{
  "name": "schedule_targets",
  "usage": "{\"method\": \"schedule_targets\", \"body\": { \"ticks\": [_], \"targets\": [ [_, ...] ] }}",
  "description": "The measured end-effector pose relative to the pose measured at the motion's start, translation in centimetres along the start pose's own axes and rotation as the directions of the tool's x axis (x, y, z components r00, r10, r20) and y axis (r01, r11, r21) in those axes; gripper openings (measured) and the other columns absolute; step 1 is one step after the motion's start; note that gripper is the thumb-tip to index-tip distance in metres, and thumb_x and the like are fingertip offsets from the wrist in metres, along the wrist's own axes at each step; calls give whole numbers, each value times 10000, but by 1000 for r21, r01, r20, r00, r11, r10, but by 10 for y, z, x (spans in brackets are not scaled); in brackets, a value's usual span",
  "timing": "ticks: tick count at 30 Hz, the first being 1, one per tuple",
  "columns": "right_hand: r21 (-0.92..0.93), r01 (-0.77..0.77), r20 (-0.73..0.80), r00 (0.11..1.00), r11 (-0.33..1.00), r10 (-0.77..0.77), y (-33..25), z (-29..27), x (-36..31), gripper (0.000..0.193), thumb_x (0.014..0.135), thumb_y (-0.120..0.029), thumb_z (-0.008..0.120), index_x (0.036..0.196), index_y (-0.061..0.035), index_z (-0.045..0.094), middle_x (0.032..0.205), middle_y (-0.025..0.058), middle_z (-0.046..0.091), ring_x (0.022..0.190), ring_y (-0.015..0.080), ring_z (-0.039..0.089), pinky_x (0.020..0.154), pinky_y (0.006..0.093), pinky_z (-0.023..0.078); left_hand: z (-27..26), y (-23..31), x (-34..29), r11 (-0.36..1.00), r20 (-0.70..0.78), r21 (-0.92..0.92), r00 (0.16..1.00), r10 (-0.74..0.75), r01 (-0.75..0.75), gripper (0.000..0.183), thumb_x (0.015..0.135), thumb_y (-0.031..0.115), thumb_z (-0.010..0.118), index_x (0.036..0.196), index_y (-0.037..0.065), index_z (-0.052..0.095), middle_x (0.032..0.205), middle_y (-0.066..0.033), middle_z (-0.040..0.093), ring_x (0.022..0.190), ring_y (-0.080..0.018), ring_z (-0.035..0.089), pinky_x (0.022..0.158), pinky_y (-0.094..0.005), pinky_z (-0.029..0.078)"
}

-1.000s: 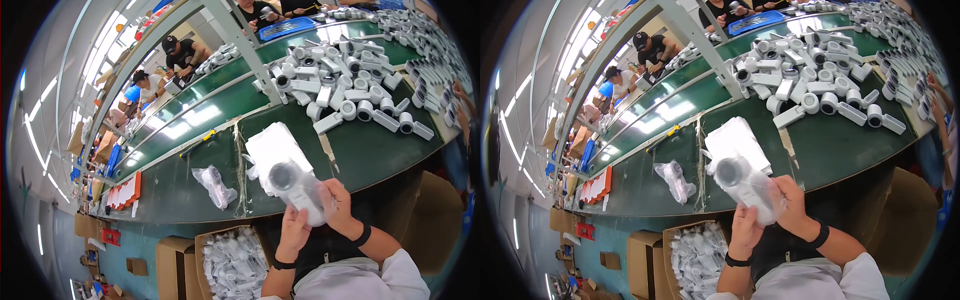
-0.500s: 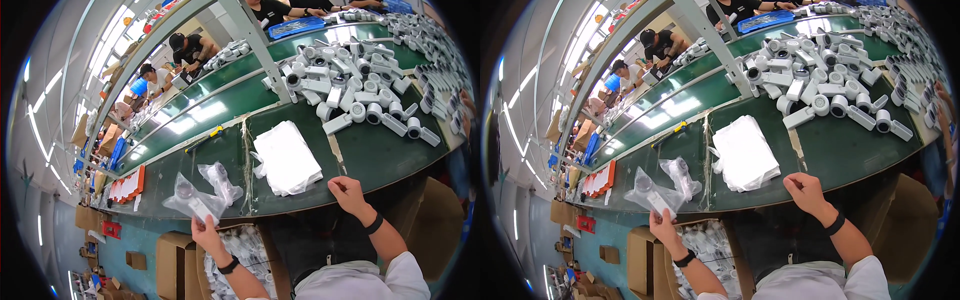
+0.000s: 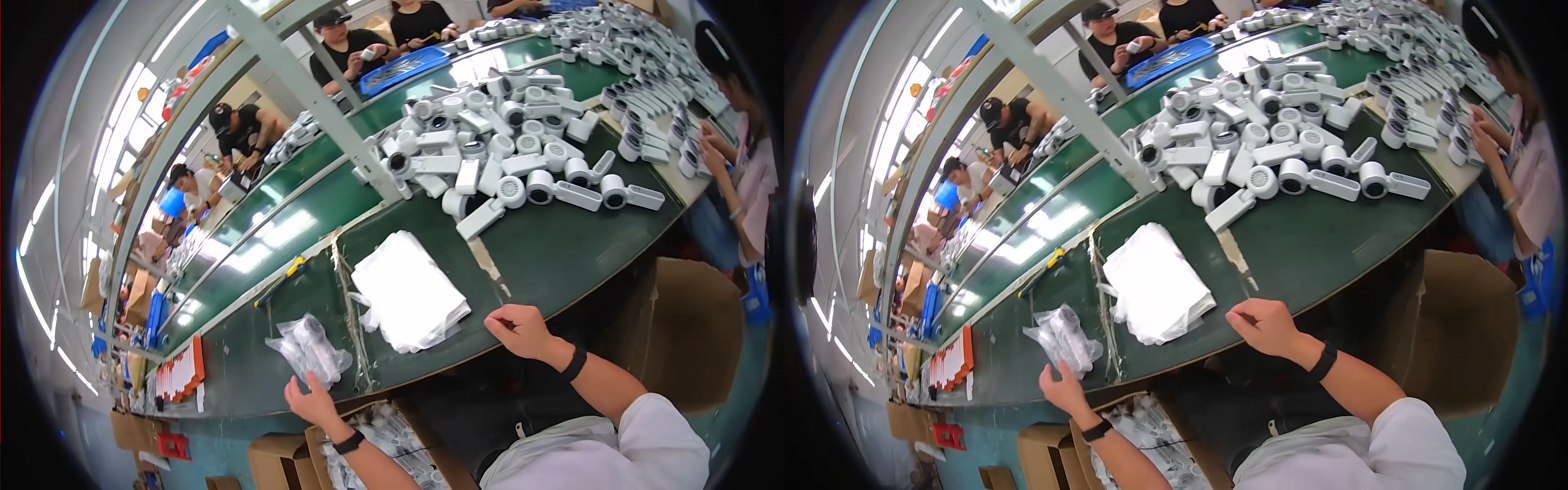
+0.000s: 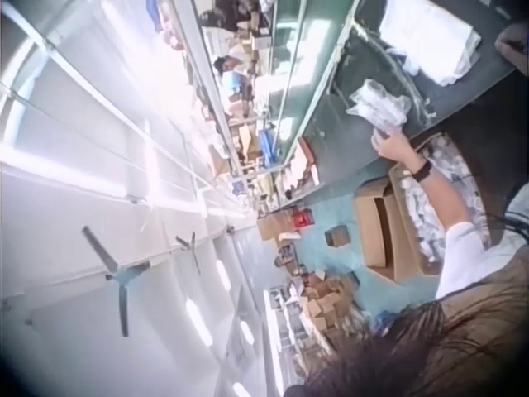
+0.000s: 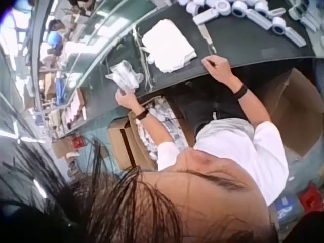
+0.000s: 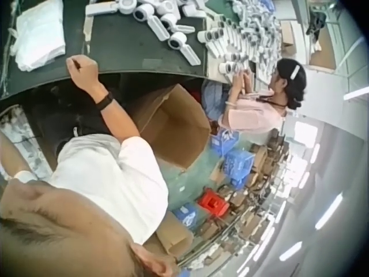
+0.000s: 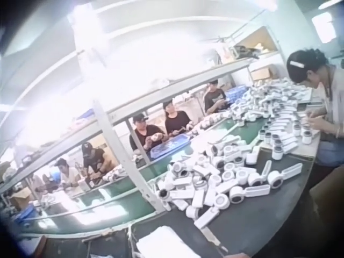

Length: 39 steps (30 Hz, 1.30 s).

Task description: Packaging white camera housings into individual plastic bags and placing them into a shipping box.

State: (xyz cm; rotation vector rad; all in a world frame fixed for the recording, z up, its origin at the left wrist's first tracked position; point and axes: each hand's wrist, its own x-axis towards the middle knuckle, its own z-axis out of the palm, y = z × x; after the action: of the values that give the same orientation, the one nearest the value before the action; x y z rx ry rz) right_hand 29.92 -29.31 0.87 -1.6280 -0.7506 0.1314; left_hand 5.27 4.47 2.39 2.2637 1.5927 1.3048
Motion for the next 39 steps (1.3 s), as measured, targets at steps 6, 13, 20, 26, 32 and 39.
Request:
{"method": "schedule_targets", "body": {
  "ticks": [6, 13, 20, 26, 32, 39],
  "targets": [
    [86, -195, 32, 981, 977, 192, -18, -10, 24, 182, 869, -130, 680, 1000, -4, 663, 721, 17, 638, 624, 63, 561, 572, 236, 459, 10, 77, -63, 841, 181, -539, 981, 62, 46, 224, 916, 179, 643, 989, -32, 644, 781, -33, 616, 618, -99, 529, 531, -247, 435],
    [-396, -268, -4, 957, 878, 290, -18, -40, 109, 541, 833, -371, 628, 1289, -107, 507, 838, 110, 701, 794, 311, 677, 725, 420, 525, 37, 101, -87, 704, 508, -584, 859, -70, 403, 184, 932, 164, 624, 947, -18, 643, 694, -9, 591, 556, -62, 518, 450, -201, 410],
    [-803, -206, 46, 914, 559, 402, -4, -22, 170, 681, 886, -522, 515, 1438, -147, 378, 1025, 159, 685, 953, 337, 666, 801, 430, 521, 41, 102, -89, 693, 461, -601, 881, -105, 398, 178, 919, 157, 630, 902, -19, 649, 621, 0, 573, 477, -62, 486, 421, -221, 383],
    [-867, -240, 15, 863, 437, 505, -5, -15, 190, 587, 929, -576, 399, 1200, -83, 565, 1073, 171, 682, 988, 333, 661, 839, 429, 511, 41, 101, -90, 711, 454, -591, 886, -97, 381, 172, 919, 150, 632, 891, -19, 647, 624, 3, 578, 481, -52, 486, 425, -215, 378],
    [-782, -338, -1, 842, 524, 540, -27, -23, 157, 511, 924, -530, 443, 1210, -114, 522, 1058, 175, 679, 983, 349, 654, 853, 434, 497, 40, 100, -89, 702, 452, -603, 887, -91, 379, 177, 927, 154, 627, 909, -21, 641, 631, -1, 572, 490, -55, 491, 418, -207, 392],
    [-67, -433, 38, 899, 899, 436, -27, -52, 83, 531, 880, -332, 544, 1365, -154, 421, 1056, 203, 661, 717, 286, 665, 626, 370, 520, 20, 109, -88, 734, 220, -680, 953, 210, -5, 225, 838, 100, 707, 1028, 7, 634, 969, -73, 624, 823, -153, 586, 615, -284, 482]
  ]
}}
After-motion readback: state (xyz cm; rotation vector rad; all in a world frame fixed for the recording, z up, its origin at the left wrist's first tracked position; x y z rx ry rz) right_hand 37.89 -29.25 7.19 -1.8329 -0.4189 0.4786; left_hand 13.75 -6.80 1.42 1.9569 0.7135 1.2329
